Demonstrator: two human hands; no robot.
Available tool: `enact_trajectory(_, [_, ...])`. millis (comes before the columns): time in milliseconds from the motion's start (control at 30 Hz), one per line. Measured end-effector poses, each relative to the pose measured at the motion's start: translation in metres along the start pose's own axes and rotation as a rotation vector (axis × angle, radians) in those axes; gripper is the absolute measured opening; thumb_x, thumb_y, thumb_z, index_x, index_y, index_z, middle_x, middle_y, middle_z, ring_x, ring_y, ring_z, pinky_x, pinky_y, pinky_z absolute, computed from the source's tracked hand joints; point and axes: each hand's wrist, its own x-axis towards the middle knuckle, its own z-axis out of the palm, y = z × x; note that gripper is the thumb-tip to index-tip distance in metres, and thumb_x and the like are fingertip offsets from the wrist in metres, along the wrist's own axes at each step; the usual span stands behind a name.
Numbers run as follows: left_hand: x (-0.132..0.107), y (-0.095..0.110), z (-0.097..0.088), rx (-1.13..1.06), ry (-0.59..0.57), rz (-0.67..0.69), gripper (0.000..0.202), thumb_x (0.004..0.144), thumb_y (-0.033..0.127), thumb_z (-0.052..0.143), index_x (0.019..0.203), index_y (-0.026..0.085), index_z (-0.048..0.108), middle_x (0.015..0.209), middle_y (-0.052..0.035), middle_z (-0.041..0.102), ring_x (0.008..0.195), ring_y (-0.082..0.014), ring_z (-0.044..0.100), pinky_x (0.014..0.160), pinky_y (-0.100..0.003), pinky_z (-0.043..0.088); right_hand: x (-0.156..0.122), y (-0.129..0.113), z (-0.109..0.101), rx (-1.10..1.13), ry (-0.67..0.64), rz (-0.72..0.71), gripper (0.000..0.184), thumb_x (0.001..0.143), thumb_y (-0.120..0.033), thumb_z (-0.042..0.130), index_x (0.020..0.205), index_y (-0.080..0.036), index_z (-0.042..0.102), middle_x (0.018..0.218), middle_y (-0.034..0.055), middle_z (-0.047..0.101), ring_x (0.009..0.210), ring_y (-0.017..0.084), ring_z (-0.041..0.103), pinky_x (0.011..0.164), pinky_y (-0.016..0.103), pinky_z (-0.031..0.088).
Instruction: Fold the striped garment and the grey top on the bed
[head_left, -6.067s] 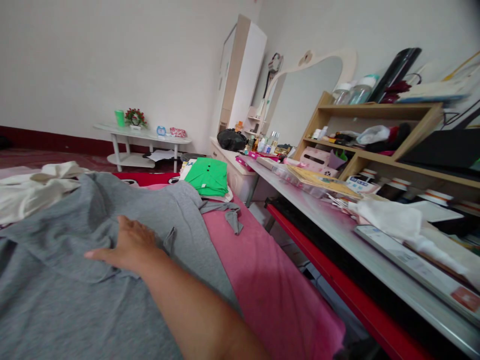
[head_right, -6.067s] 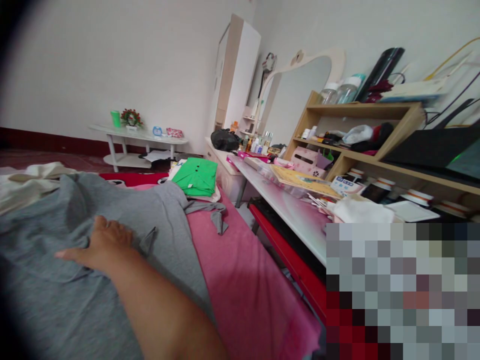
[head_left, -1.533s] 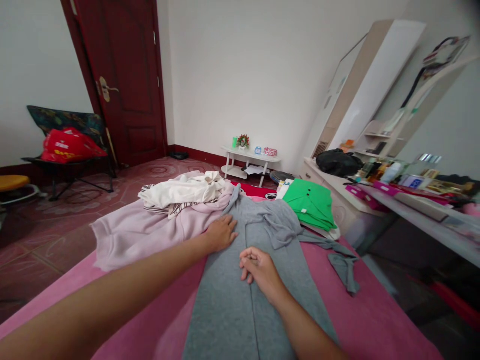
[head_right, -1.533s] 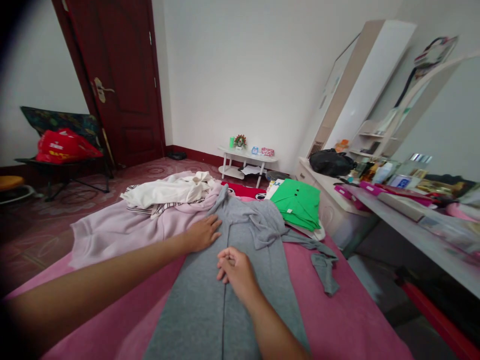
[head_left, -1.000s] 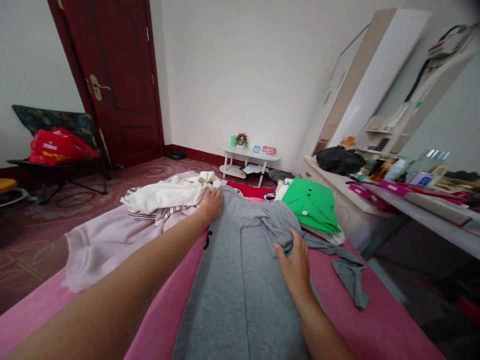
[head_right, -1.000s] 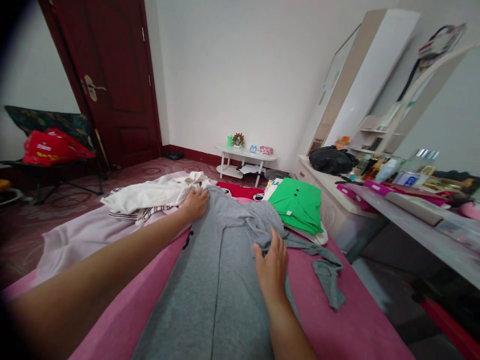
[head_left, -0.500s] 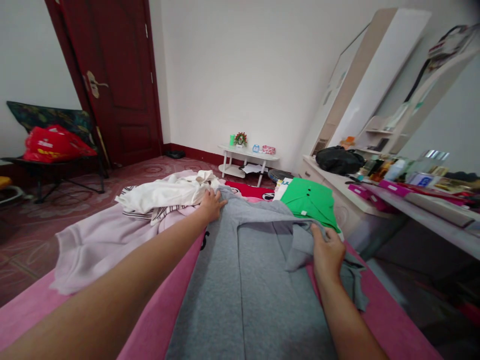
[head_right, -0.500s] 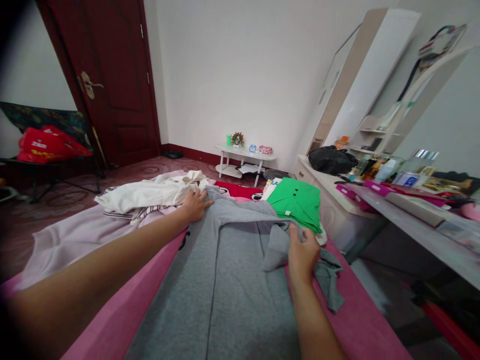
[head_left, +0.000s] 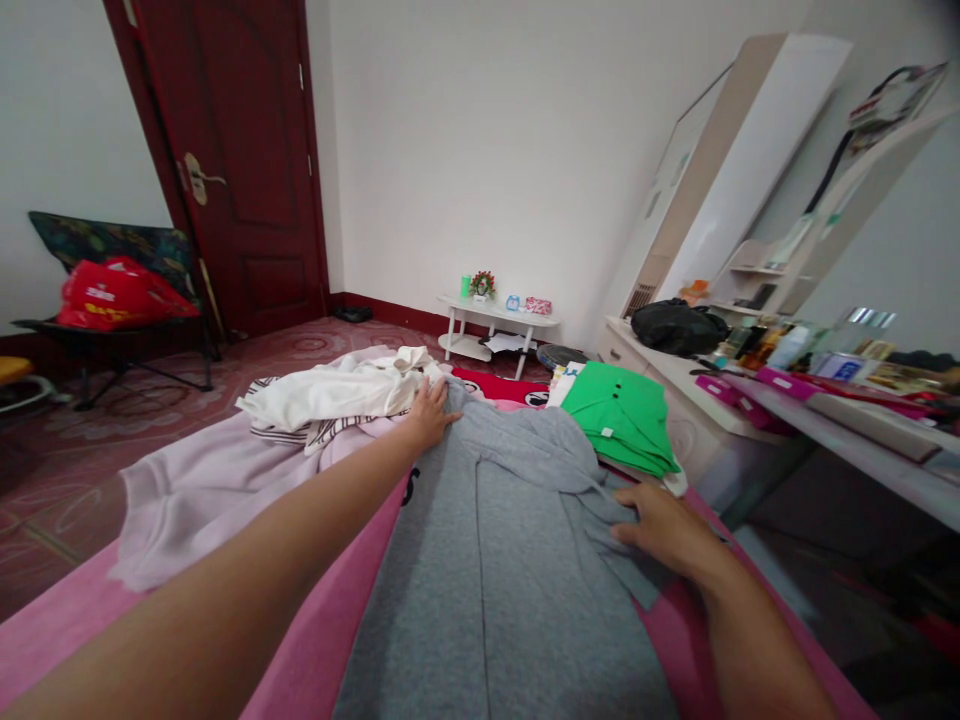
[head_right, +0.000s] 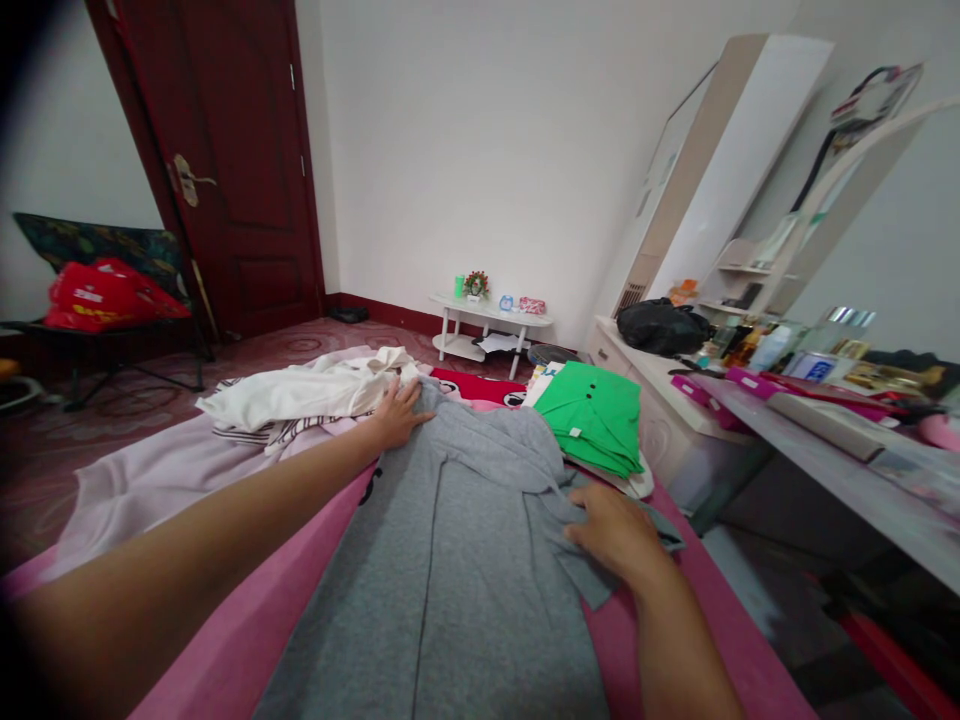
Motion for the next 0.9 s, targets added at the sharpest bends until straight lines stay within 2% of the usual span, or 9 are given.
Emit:
enact_trajectory(67, [-0.002,0.001,0.000,0.003,0.028,0.040,0.047,0.083,0.025,0.054,0.129,0.034,0.057,0.149,-0.0063,0.039,0.144,-0.0306,0.011,0.112,-0.056,-0.007,-0.006,-0.011,-0.001,0.079,-0.244,0.045,0.036,0.065,-0.051,0.067,0.054,-0.018,0.059,0.055,0.0007,0.061,0.052,0.015,0.057,0.047,0.022,0.039])
enact_trajectory(133, [-0.003,0.001,0.002,-0.004,0.051,0.061,0.047,0.083,0.023,0.053,0.129,0.032,0.056,0.149,-0.0063,0.038,0.144,-0.0288,0.013,0.112,-0.055,-0.008,-0.007,-0.015,0.004,0.212,-0.370,0.141,0.048,0.075,-0.061,0.053,0.062,-0.016,0.060,0.062,0.0036,0.063,0.049,0.014,0.058,0.045,0.022,0.040])
enact_trajectory(200, [-0.003,0.001,0.005,-0.013,0.069,0.063,0.046,0.084,0.022,0.052,0.128,0.031,0.057,0.148,-0.0073,0.039,0.143,-0.0298,0.017,0.112,-0.056,-0.007,-0.004,-0.010,0.012,0.232,-0.350,0.218,0.049,0.077,-0.062,0.049,0.075,-0.015,0.061,0.064,0.0043,0.062,0.047,0.014,0.059,0.042,0.022,0.039])
enact_trajectory(267, [-0.002,0.002,0.007,-0.020,0.082,0.059,0.044,0.084,0.022,0.052,0.126,0.031,0.059,0.148,-0.0082,0.040,0.142,-0.0313,0.020,0.112,-0.057,-0.005,0.001,0.003,0.023,0.129,-0.274,0.183,0.040,0.071,-0.054,0.062,0.080,-0.016,0.059,0.059,0.0008,0.060,0.046,0.014,0.057,0.041,0.021,0.036])
enact_trajectory(367, [-0.001,0.002,0.009,-0.022,0.092,0.053,0.044,0.084,0.022,0.053,0.126,0.032,0.060,0.147,-0.0084,0.040,0.140,-0.0323,0.024,0.112,-0.058,-0.003,0.005,0.021,0.036,0.047,-0.239,0.048,0.028,0.059,-0.038,0.075,0.065,-0.018,0.056,0.055,-0.0026,0.057,0.052,0.013,0.052,0.046,0.021,0.033])
enact_trajectory(500, [-0.002,0.002,0.010,-0.015,0.090,0.047,0.044,0.086,0.023,0.050,0.129,0.033,0.057,0.149,-0.0081,0.038,0.140,-0.0325,0.024,0.112,-0.058,-0.001,0.004,0.022,0.039,0.358,-0.361,0.020,0.019,0.060,-0.031,0.071,0.062,-0.017,0.058,0.062,-0.0010,0.062,0.063,0.017,0.058,0.057,0.024,0.041])
enact_trajectory(700, [0.000,0.001,0.012,-0.030,0.061,0.027,0.048,0.084,0.022,0.051,0.129,0.035,0.056,0.150,-0.0074,0.036,0.140,-0.0340,0.023,0.111,-0.059,0.002,0.000,-0.002,0.010,0.898,-0.080,0.155,0.029,0.063,-0.036,0.072,0.083,-0.019,0.059,0.069,-0.0002,0.064,0.060,0.017,0.060,0.059,0.026,0.046])
enact_trajectory(800, [0.002,0.000,0.012,-0.053,0.041,0.028,0.048,0.083,0.023,0.052,0.130,0.036,0.055,0.150,-0.0073,0.035,0.140,-0.0345,0.023,0.110,-0.060,0.002,-0.015,-0.034,-0.011,0.757,0.054,-0.010,0.027,0.063,-0.033,0.074,0.078,-0.021,0.055,0.077,-0.0008,0.063,0.064,0.015,0.059,0.056,0.023,0.044])
enact_trajectory(900, [0.002,-0.001,0.011,-0.088,0.022,0.029,0.048,0.084,0.023,0.051,0.130,0.036,0.055,0.151,-0.0077,0.034,0.140,-0.0347,0.022,0.110,-0.060,0.000,-0.043,-0.085,-0.022,0.466,0.044,-0.315,0.012,0.066,-0.022,0.069,0.070,-0.022,0.057,0.088,0.0017,0.064,0.085,0.019,0.060,0.068,0.024,0.045])
